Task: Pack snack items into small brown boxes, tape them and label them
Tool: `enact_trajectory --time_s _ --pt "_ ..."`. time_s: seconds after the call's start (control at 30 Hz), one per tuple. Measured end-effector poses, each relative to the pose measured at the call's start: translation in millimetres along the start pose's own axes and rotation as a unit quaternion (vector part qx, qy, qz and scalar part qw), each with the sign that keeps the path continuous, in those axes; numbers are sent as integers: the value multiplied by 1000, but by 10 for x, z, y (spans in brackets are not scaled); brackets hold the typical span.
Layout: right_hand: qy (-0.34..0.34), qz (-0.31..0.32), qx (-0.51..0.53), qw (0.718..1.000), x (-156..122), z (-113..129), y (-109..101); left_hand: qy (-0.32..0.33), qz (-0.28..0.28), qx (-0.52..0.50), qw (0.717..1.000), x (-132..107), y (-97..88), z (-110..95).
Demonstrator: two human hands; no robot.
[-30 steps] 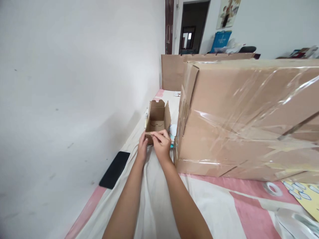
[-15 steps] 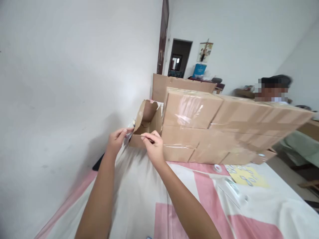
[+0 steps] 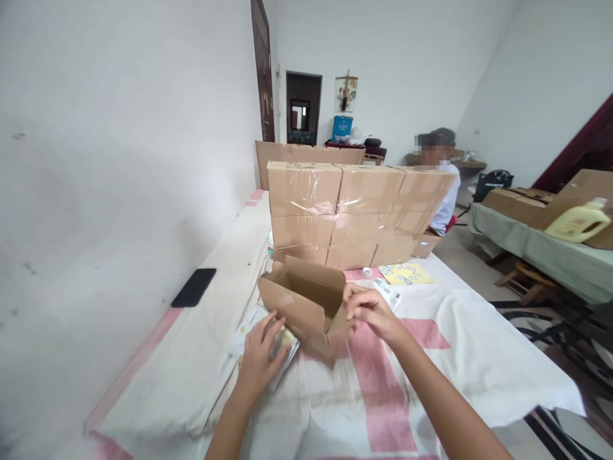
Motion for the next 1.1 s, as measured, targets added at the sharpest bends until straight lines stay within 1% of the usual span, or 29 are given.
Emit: enact_trajectory --time_s 0.07,0.13,0.17,0.23,0.3,0.4,0.47,0.53,0.6,0.67,0.73,0.77,0.8,0.87,0.93,1.0,1.03,1.07,1.1 --pt "7 -20 -71 997 -142 194 -200 -12 35 27 999 20 119 -13" --pt "8 -39 -162 986 -251 353 -338 6 75 46 996 74 165 -36" --pt "2 -47 -214 976 -297 422 -379 19 96 56 994 108 173 -50" --pt "-30 -58 -314 947 -369 548 -398 48 138 76 986 188 179 -88" --pt "-49 -56 -389 918 -415 610 -337 75 176 93 977 281 189 -139" --pt "-42 -42 -458 887 -430 578 -185 105 216 126 963 415 232 -216" --pt "-15 -29 -481 876 -422 493 -100 118 237 155 952 466 277 -260" --pt "24 9 -495 869 -421 380 -32 128 252 185 941 475 308 -296" --pt "56 46 -505 860 -440 293 0 134 253 210 935 455 283 -331" --pt "66 62 -504 859 -474 262 3 140 244 226 933 428 161 -368" --pt "59 62 -492 866 -511 270 1 146 220 225 938 412 -95 -412" --pt "53 64 -486 870 -529 278 4 149 202 218 943 411 -277 -439" --pt "47 63 -483 872 -545 288 6 152 179 206 950 413 -495 -468" --pt "36 58 -481 874 -573 308 12 158 114 172 966 415 -1009 -542" --pt "25 58 -483 873 -596 315 30 162 15 123 979 399 -1578 -648" --pt "21 54 -487 871 -617 305 52 164 -117 63 978 351 -2117 -803" --pt "20 48 -489 871 -627 296 62 164 -185 33 968 321 -2339 -902" --pt "20 40 -491 870 -636 284 73 164 -245 6 955 295 -2510 -1019" --pt "21 29 -492 870 -645 273 85 166 -292 -17 942 285 -2622 -1155"
Point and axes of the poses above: each hand's wrist, its own x-axis towards the middle knuckle, its own y-axis out of the palm, z = x × y, the point moved 6 cm from there along x, towards the middle knuckle, and after that the axes turned 12 degrees about -y, right-handed, at the moved point
